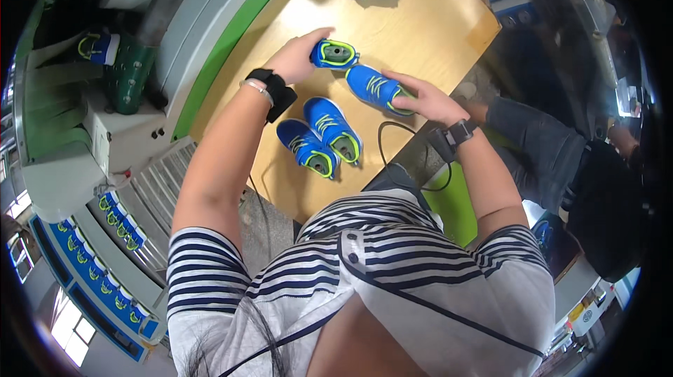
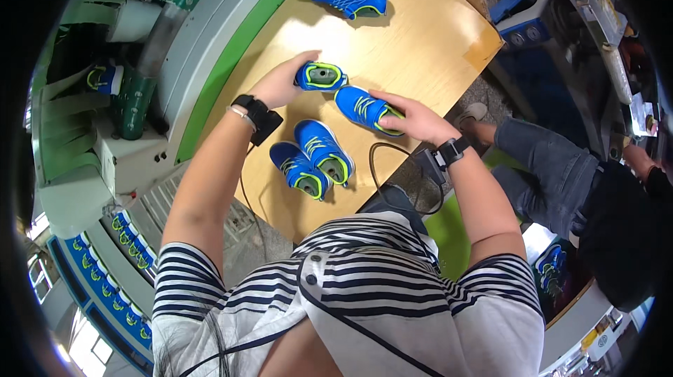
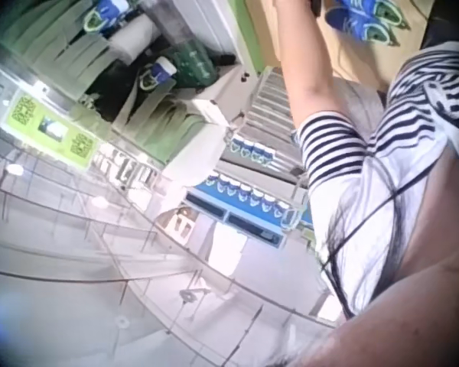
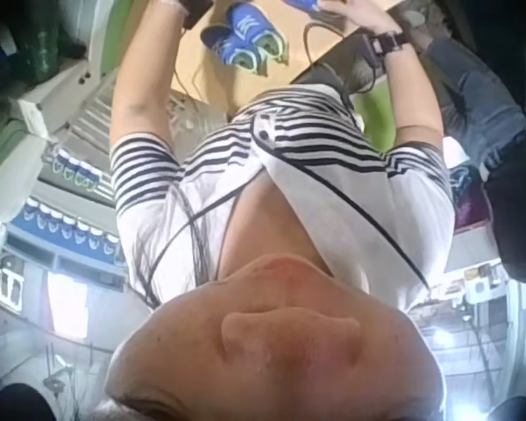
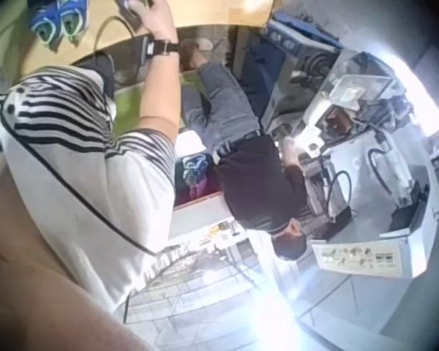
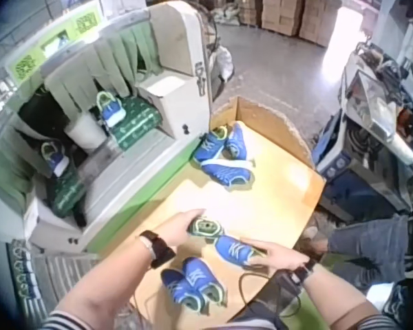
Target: The person picks up blue and green sneakers from a conveyor belt and a wooden table, inspects them by turning them over and checking the soles, and places them back on the table or conveyor. The person handles the shoes one by one in a factory setting.
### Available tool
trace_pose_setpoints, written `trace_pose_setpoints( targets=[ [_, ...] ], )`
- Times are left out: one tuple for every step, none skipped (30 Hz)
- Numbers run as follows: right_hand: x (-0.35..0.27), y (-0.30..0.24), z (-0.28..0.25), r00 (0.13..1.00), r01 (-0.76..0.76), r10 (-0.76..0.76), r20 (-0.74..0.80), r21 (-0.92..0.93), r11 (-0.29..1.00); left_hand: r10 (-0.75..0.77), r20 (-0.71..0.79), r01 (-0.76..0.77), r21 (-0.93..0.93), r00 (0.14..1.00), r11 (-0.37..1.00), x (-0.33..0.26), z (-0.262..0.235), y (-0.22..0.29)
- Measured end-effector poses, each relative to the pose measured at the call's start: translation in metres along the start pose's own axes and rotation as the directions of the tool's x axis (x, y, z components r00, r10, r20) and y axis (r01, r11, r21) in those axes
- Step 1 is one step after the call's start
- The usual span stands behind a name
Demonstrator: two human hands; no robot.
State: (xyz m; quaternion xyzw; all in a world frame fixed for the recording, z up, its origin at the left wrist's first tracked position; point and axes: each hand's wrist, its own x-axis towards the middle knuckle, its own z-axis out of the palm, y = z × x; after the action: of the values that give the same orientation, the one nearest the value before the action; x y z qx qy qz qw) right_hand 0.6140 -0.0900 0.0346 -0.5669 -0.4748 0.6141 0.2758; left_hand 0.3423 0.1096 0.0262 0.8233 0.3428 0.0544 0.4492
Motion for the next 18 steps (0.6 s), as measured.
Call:
trace_pose_setpoints(
  targets=[
    [-0.001, -0.003, -0.003, 1.0, -0.023, 0.023, 0.001, 0.021, 1.0, -0.051, -0.077, 0.047, -0.058, 0.996, 0.997, -0.011, 0.004, 0.01],
    [0.004, -0.001, -0.01, 0.997, -0.005, 0.017, -0.076, 0.159, 0.987, 0.063, -0.338, -0.032, 0.096, 0.939, 0.995, -0.025, 0.012, 0.001],
    [0.008, -0.001, -0.015, 0.981, 0.109, -0.045, -0.191, 0.341, 0.934, -0.023, -0.409, 0.07, 0.1, 0.912, 0.993, -0.037, 0.015, 0.002],
    [0.013, -0.002, -0.021, 0.951, 0.133, -0.05, -0.304, 0.258, 0.957, -0.122, -0.445, 0.138, 0.004, 0.887, 0.99, -0.048, 0.025, 0.006],
    [0.02, -0.012, -0.025, 0.912, 0.149, -0.069, -0.405, 0.17, 0.974, -0.226, -0.477, 0.206, -0.095, 0.849, 0.974, -0.061, 0.037, 0.018],
    [0.028, -0.019, -0.027, 0.911, 0.19, -0.155, -0.383, 0.057, 0.98, -0.171, -0.467, 0.114, -0.147, 0.868, 0.983, -0.07, 0.055, 0.038],
    [0.039, -0.026, -0.03, 0.906, 0.238, -0.244, -0.347, -0.059, 0.969, -0.112, -0.467, 0.021, -0.196, 0.877, 0.98, -0.074, 0.079, 0.062],
    [0.052, -0.033, -0.03, 0.897, 0.289, -0.329, -0.296, -0.17, 0.942, -0.153, -0.406, 0.033, -0.286, 0.901, 0.958, -0.077, 0.105, 0.084],
    [0.07, -0.043, -0.025, 0.901, 0.326, -0.375, -0.217, -0.232, 0.917, -0.188, -0.348, 0.049, -0.372, 0.918, 0.927, -0.074, 0.131, 0.103],
    [0.089, -0.056, -0.017, 0.901, 0.363, -0.414, -0.133, -0.292, 0.885, -0.303, -0.337, 0.169, -0.372, 0.891, 0.913, -0.062, 0.166, 0.105],
    [0.107, -0.068, -0.008, 0.893, 0.407, -0.448, -0.04, -0.349, 0.844, -0.417, -0.329, 0.287, -0.377, 0.847, 0.881, -0.05, 0.195, 0.104],
    [0.123, -0.075, 0.003, 0.941, 0.326, -0.335, 0.054, -0.422, 0.846, -0.523, -0.356, 0.365, -0.424, 0.774, 0.829, -0.037, 0.203, 0.108],
    [0.134, -0.077, 0.012, 0.97, 0.245, -0.21, 0.127, -0.502, 0.83, -0.617, -0.369, 0.433, -0.47, 0.695, 0.769, -0.025, 0.206, 0.11],
    [0.143, -0.071, 0.015, 0.973, 0.147, -0.023, 0.228, -0.544, 0.826, -0.656, -0.371, 0.466, -0.483, 0.658, 0.741, -0.016, 0.211, 0.114],
    [0.141, -0.065, 0.021, 0.95, 0.273, -0.119, 0.289, -0.578, 0.769, -0.678, -0.38, 0.524, -0.436, 0.63, 0.732, -0.014, 0.213, 0.123],
    [0.146, -0.065, 0.023, 0.961, 0.251, -0.109, 0.254, -0.638, 0.728, -0.673, -0.414, 0.546, -0.394, 0.613, 0.74, -0.008, 0.218, 0.124],
    [0.15, -0.066, 0.026, 0.97, 0.228, -0.101, 0.22, -0.691, 0.686, -0.669, -0.445, 0.572, -0.35, 0.595, 0.742, -0.003, 0.229, 0.116],
    [0.145, -0.074, 0.031, 0.967, 0.255, -0.154, 0.204, -0.717, 0.649, -0.594, -0.467, 0.501, -0.321, 0.655, 0.804, 0.0, 0.234, 0.104]
  ],
)
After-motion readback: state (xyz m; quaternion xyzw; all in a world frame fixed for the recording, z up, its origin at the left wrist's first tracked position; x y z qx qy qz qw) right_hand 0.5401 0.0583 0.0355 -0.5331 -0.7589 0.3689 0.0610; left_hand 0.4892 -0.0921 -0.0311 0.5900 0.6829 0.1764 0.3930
